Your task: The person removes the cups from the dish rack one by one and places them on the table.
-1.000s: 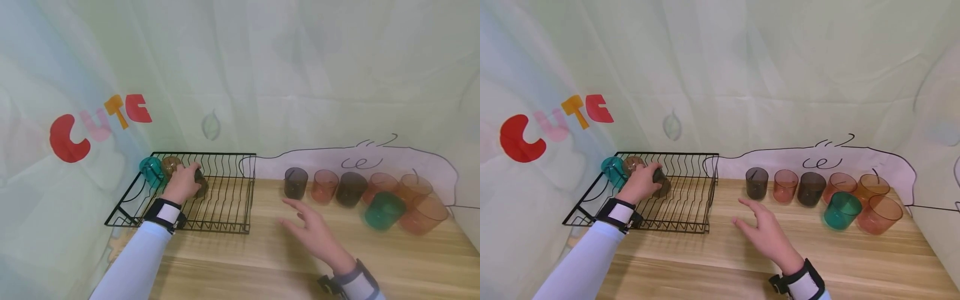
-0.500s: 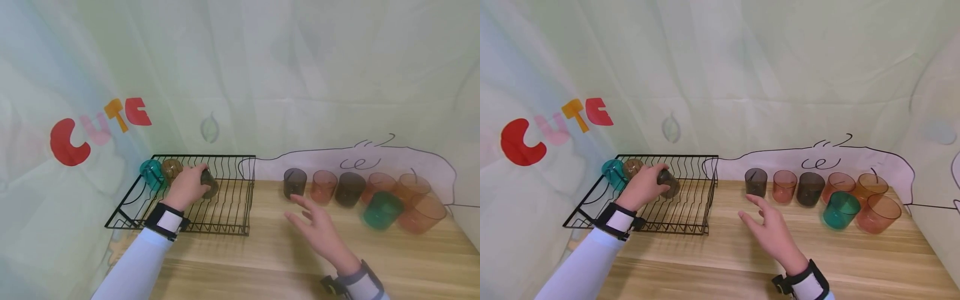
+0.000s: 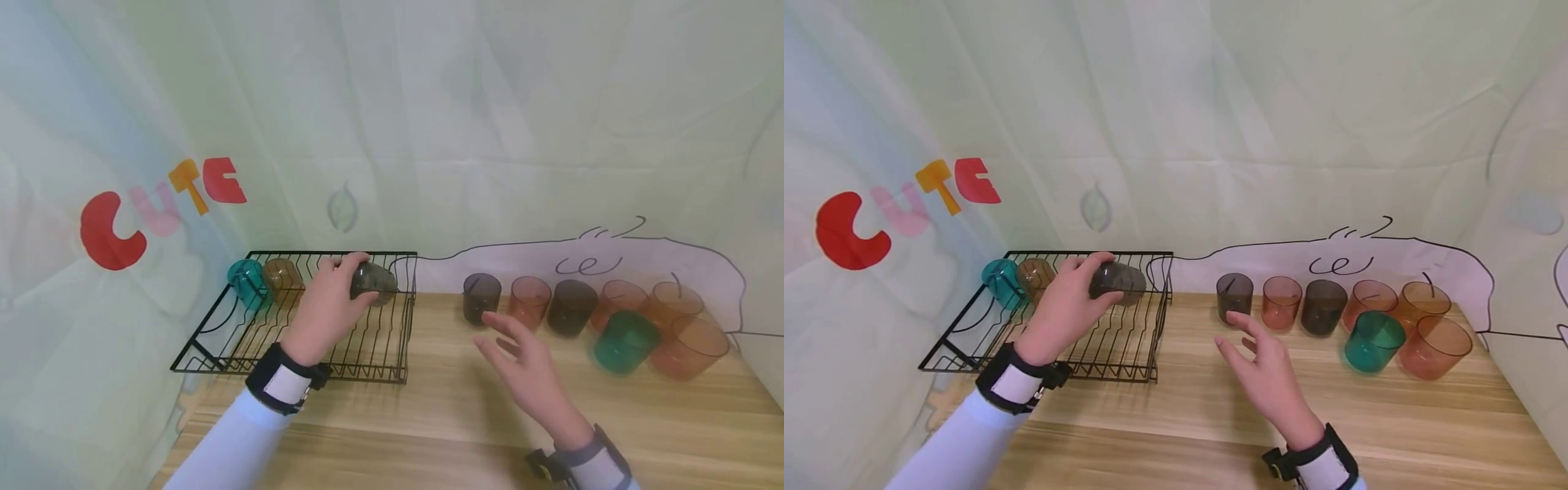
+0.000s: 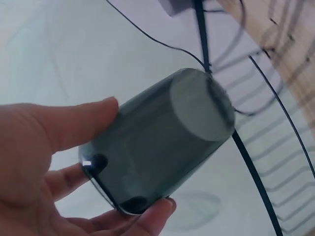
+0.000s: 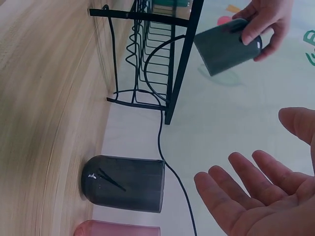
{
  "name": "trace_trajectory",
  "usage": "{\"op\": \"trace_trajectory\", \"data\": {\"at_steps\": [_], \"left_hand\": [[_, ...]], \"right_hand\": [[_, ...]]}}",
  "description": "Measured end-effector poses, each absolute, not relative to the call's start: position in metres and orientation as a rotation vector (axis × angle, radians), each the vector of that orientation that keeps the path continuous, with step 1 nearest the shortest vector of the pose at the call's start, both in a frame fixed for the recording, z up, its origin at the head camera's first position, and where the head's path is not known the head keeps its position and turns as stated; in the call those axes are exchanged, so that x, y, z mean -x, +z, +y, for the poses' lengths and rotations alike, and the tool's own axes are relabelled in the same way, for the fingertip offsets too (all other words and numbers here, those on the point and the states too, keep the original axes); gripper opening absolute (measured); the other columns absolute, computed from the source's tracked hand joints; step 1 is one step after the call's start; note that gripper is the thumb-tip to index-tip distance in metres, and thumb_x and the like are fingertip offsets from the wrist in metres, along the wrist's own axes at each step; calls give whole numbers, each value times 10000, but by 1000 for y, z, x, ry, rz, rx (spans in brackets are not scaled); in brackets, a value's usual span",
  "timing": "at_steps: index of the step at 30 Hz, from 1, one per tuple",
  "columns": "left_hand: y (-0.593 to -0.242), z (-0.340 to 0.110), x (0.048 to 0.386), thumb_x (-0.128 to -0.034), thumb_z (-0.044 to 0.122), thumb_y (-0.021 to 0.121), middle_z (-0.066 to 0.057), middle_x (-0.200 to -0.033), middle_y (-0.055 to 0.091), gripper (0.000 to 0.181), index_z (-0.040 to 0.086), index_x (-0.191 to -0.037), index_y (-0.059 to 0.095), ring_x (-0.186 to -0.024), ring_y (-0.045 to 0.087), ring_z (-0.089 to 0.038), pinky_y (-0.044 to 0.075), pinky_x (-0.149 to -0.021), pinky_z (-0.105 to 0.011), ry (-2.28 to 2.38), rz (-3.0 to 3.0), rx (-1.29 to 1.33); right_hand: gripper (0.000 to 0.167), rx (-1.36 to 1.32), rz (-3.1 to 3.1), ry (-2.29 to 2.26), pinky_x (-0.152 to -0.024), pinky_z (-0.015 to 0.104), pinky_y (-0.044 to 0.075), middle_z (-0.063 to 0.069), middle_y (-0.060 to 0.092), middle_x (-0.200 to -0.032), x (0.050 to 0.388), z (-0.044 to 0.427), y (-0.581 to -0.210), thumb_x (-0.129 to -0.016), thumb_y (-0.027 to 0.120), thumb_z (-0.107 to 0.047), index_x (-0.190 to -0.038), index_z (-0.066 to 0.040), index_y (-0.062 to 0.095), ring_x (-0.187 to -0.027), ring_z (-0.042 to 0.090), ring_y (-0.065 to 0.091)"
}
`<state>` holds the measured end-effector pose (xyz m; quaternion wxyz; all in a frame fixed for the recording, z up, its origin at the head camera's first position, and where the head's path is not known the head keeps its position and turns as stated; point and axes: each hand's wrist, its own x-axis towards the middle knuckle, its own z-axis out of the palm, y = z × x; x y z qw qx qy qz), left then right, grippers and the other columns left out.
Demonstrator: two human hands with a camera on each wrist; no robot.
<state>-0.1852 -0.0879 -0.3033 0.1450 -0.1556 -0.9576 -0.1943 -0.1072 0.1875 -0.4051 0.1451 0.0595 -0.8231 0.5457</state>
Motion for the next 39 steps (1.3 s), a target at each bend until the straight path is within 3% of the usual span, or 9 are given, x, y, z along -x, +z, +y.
{"op": "trace_trajectory", "data": {"at_steps": [10, 21, 31, 39], "left_hand": [[-310, -65, 165, -801, 303, 735, -143, -1278, 455, 582, 227, -1311, 464, -1131, 546, -293, 535, -877, -445, -912, -2580, 460], [-331, -47, 153, -729, 255, 790, -40, -1219, 464, 565, 220, -1211, 497, -1044, 527, -150, 521, -844, -318, -1145, -2361, 579], [-348, -23, 142, -682, 238, 816, -2, -1131, 444, 558, 170, -1117, 472, -1005, 502, -130, 548, -744, -244, -1301, -2285, 640], [-354, -12, 136, -699, 215, 804, -14, -1129, 419, 530, 138, -1068, 432, -1032, 474, -133, 541, -816, -231, -1342, -2282, 779]], "right_hand": [[436, -149, -2321, 1610, -955, 409, 488, 50, 587, -1281, 103, 189, -400, -880, 629, -358, -1246, -133, 557, -1193, 227, 552], [417, -156, -2300, 1672, -930, 278, 503, 31, 578, -1293, 100, 186, -397, -884, 626, -342, -1255, -163, 556, -1198, 191, 547], [466, -191, -2304, 1691, -925, 346, 514, 51, 588, -1285, 102, 182, -397, -896, 599, -372, -1282, -117, 543, -1179, 202, 564], [488, -134, -2374, 1688, -965, 465, 479, -10, 585, -1303, 103, 180, -395, -925, 512, -458, -1335, -193, 494, -1210, 194, 544]]}}
